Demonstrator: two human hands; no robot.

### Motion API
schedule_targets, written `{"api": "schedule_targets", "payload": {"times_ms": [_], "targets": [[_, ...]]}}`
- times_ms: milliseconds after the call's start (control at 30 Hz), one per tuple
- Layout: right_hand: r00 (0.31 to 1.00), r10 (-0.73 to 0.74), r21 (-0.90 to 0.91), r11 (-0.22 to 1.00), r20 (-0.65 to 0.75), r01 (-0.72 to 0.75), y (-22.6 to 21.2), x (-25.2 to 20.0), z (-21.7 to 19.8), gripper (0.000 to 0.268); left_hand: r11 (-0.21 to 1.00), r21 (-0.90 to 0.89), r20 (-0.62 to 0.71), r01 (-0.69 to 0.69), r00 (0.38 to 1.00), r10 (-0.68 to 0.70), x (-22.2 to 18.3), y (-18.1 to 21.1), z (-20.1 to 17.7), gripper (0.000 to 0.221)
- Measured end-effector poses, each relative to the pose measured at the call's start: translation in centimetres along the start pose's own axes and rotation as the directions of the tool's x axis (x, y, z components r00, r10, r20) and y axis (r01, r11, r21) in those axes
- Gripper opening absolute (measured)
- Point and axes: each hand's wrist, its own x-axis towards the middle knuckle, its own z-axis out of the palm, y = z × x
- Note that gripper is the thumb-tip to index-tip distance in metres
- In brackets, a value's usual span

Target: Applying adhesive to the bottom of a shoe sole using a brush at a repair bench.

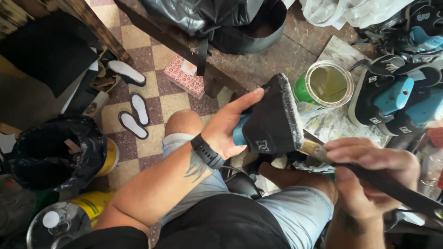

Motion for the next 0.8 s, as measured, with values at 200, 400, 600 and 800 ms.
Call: {"api": "schedule_targets", "payload": {"times_ms": [200, 400, 600, 800], "targets": [[0.965, 0.112, 0.063, 0.993, -0.237, -0.1, 0.3, 2.0, 1.8, 0.021, 0.631, 0.46, 0.514, -0.625, 0.767, 0.384, -0.7, -1.0, -5.1, 0.098], [0.812, 0.425, -0.135, 0.849, -0.401, -0.511, -0.6, 4.0, 4.9, 0.014, 1.0, -0.012, 0.008, 0.012, 1.0, -0.012, -1.0, 0.4, -1.1, 0.028], [0.863, 0.468, 0.134, 0.883, -0.191, -0.45, 1.0, 3.8, 5.6, 0.016, 0.995, 0.063, 0.164, -0.075, 0.984, 0.064, -1.3, 0.2, -1.8, 0.037], [0.865, 0.486, 0.085, 0.874, -0.122, -0.479, -2.0, 1.5, 5.2, 0.023, 0.991, -0.049, 0.237, -0.127, 0.962, 0.135, -1.5, 0.9, -3.6, 0.041]]}}
